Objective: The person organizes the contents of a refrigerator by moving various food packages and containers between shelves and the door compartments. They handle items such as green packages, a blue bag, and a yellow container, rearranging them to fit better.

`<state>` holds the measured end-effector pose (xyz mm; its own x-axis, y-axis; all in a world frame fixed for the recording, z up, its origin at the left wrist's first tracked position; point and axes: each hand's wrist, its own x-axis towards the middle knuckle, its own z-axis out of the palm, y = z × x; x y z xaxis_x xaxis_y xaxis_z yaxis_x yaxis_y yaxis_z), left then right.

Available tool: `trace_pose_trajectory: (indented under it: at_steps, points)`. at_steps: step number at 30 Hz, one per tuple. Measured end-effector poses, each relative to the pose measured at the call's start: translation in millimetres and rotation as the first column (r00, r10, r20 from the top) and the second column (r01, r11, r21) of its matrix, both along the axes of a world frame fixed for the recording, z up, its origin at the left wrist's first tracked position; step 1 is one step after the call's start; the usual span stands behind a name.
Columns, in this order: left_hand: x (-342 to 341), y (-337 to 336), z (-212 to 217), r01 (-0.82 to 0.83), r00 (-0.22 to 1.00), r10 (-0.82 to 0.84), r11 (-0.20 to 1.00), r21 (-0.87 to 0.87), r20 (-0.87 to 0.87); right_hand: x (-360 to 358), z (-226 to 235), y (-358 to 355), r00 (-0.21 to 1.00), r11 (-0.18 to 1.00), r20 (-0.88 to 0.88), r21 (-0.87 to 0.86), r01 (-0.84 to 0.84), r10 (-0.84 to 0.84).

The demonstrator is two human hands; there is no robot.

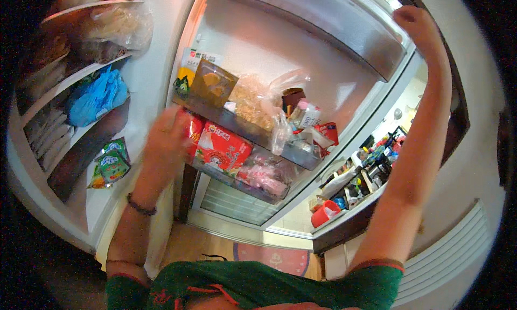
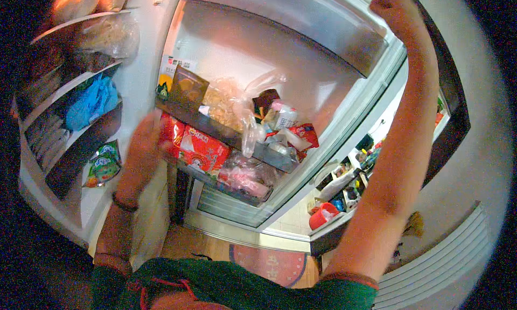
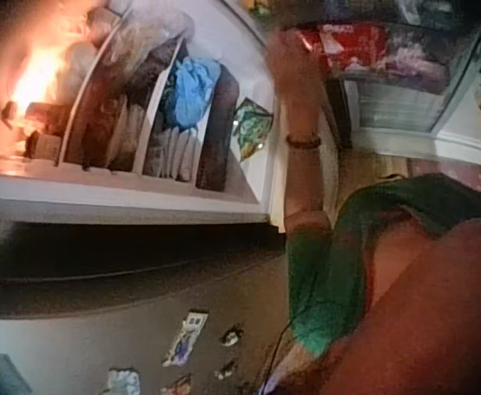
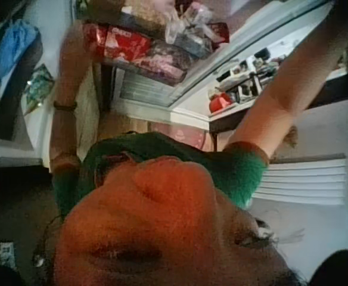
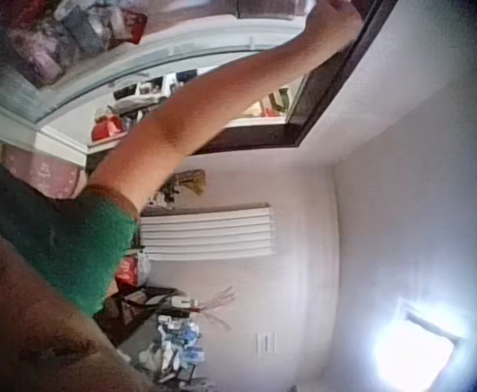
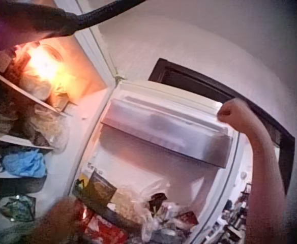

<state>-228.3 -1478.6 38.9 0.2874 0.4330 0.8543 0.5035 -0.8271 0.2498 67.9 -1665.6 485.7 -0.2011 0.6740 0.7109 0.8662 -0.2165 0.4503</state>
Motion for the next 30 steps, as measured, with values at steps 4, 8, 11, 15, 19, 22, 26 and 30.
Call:
trace_pose_trajectory:
  at_steps: [4,8,11,15,19,22,26,30]
  points:
    - [48,-40,33,0.271,0.962,-0.263,0.944,0.187,-0.067,-9,4,21,0.878,0.874,-0.308,-0.438,0.21,-0.365]
    - [58,-43,29,0.252,0.968,-0.248,0.955,0.155,-0.046,-6,5,21,0.804,0.864,-0.49,-0.499,0.059,-0.338]
    - [59,-42,31,0.254,0.967,-0.25,0.953,0.163,-0.047,5,1,19,0.824,0.872,-0.51,-0.487,-0.039,-0.248]
    - [55,-41,29,0.251,0.968,-0.245,0.953,0.171,-0.06,7,-1,21,0.862,0.926,-0.467,-0.378,0.008,-0.198]
    - [56,-43,28,0.262,0.964,-0.252,0.954,0.143,-0.084,19,-5,34,0.918,0.979,-0.393,-0.2,-0.03,-0.052]
    - [53,-43,28,0.262,0.963,-0.249,0.956,0.133,-0.106,22,-3,39,0.947,0.995,-0.319,-0.096,-0.012,-0.019]
    - [51,-43,26,0.259,0.962,-0.245,0.959,0.119,-0.116,26,7,43,0.938,0.961,-0.246,0.188,-0.203,0.246]
    - [53,-42,25,0.268,0.96,-0.255,0.956,0.12,-0.115,12,36,31,0.916,0.915,-0.189,0.274,-0.296,0.353]
